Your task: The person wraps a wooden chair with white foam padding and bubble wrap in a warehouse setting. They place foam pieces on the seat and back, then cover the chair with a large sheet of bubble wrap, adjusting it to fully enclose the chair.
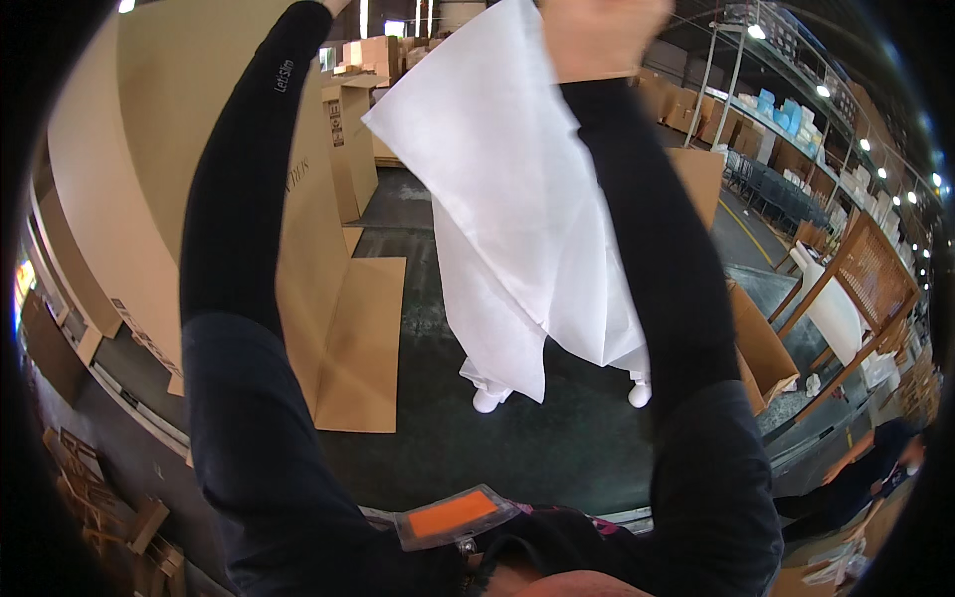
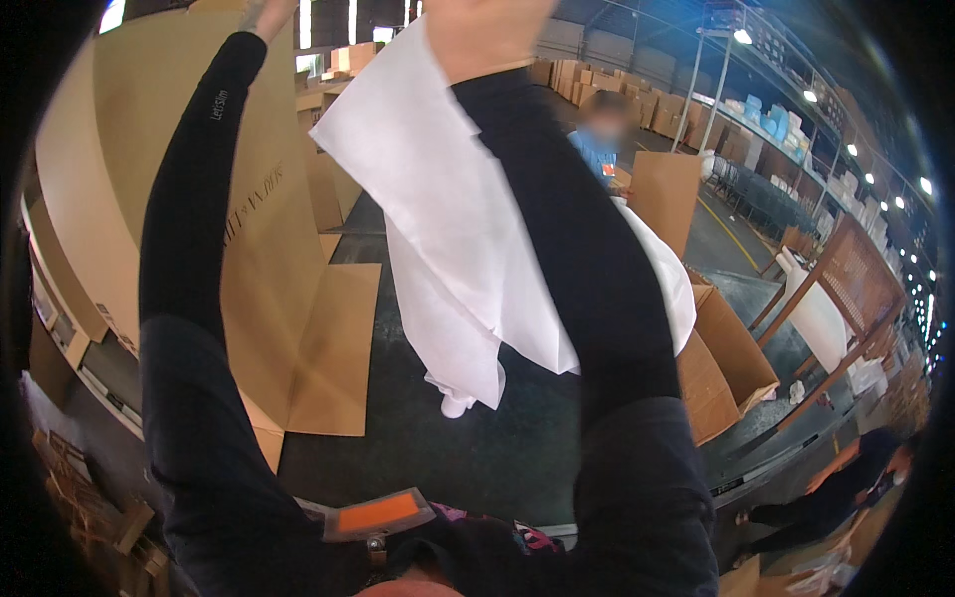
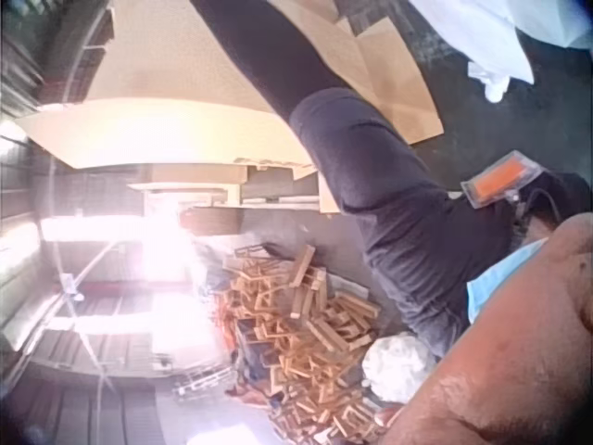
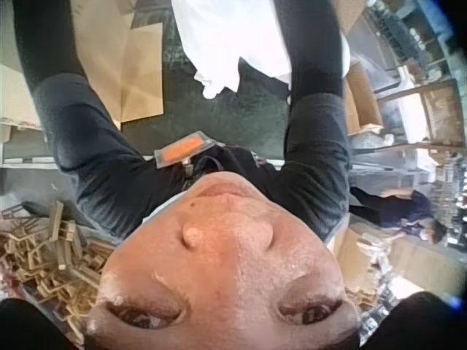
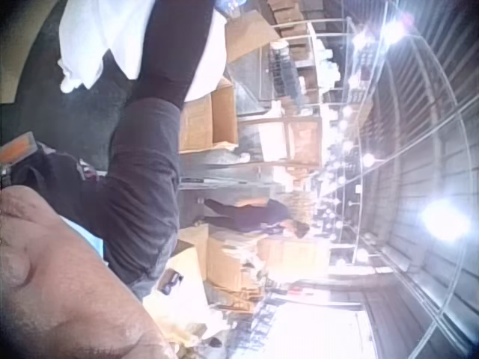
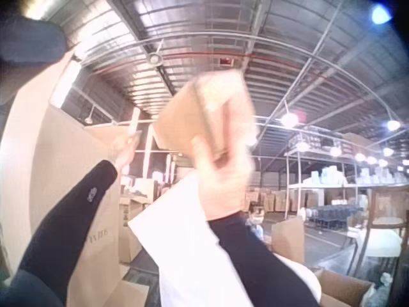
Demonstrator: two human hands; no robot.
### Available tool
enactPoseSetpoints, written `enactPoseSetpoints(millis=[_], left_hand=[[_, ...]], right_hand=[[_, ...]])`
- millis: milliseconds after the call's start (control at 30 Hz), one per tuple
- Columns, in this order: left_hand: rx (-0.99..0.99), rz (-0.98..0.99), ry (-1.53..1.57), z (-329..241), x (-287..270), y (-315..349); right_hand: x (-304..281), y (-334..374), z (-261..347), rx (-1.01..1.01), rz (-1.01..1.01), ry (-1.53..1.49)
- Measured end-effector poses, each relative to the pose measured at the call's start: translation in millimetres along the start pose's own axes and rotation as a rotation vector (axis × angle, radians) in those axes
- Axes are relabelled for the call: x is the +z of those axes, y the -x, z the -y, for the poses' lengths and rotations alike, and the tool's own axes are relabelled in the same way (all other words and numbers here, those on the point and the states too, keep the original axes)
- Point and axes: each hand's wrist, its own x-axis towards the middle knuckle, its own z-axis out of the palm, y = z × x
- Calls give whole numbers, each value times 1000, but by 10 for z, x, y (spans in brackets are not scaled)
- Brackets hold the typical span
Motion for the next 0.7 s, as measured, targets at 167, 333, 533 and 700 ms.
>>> enactPoseSetpoints(millis=[167,333,533,700], left_hand=[[-80,-73,952,-960,1264,-54],[27,-156,287,-1369,1534,86],[298,-176,163,-1153,1533,-166],[136,-176,224,-879,1711,-459]], right_hand=[[55,789,-698,149,-41,307],[-82,1035,-780,269,65,507],[-201,966,-531,305,348,679],[-477,985,-69,414,449,497]])
